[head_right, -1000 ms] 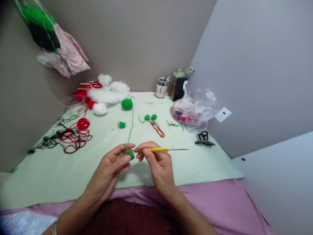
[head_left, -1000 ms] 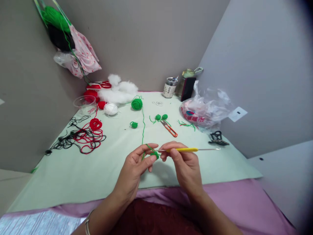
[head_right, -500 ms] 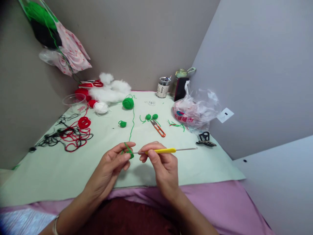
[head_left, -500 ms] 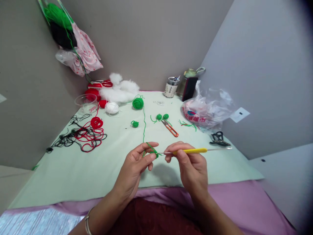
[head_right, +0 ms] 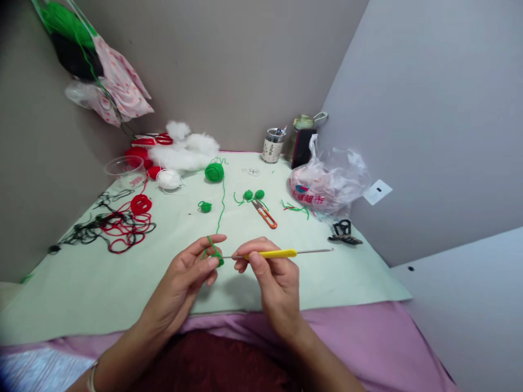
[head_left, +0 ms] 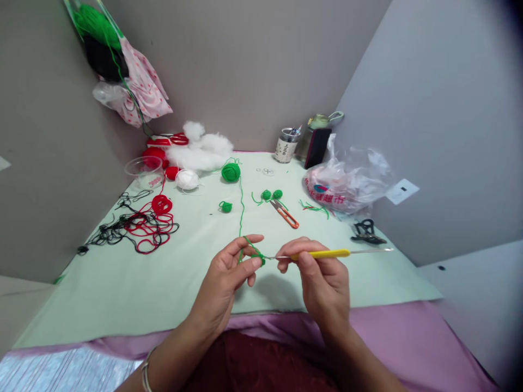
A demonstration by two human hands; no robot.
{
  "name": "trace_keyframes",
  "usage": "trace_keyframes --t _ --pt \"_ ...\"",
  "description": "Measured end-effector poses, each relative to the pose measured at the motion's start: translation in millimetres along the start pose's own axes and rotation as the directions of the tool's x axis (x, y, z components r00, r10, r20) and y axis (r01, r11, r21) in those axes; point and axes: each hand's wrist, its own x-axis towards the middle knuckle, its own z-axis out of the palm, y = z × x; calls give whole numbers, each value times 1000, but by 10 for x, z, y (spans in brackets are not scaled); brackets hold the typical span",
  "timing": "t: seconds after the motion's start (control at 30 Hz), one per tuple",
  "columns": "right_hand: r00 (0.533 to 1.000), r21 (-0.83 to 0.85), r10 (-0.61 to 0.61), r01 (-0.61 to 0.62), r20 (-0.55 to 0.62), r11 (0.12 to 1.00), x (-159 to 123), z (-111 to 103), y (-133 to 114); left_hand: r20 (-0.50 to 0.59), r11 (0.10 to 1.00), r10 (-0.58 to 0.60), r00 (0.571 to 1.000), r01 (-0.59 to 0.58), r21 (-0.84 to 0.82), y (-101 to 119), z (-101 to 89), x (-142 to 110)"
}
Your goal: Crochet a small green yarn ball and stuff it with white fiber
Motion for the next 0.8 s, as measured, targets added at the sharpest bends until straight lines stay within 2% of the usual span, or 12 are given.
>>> trace_keyframes --t 0.5,0.8 --pt "1000 -39 4 -4 -4 999 -10 -7 12 8 1000 -4 1000 4 26 5 8 -15" --pt "996 80 83 -81 -33 994 -12 6 43 27 1000 -9 1000 8 16 -9 -1 -25"
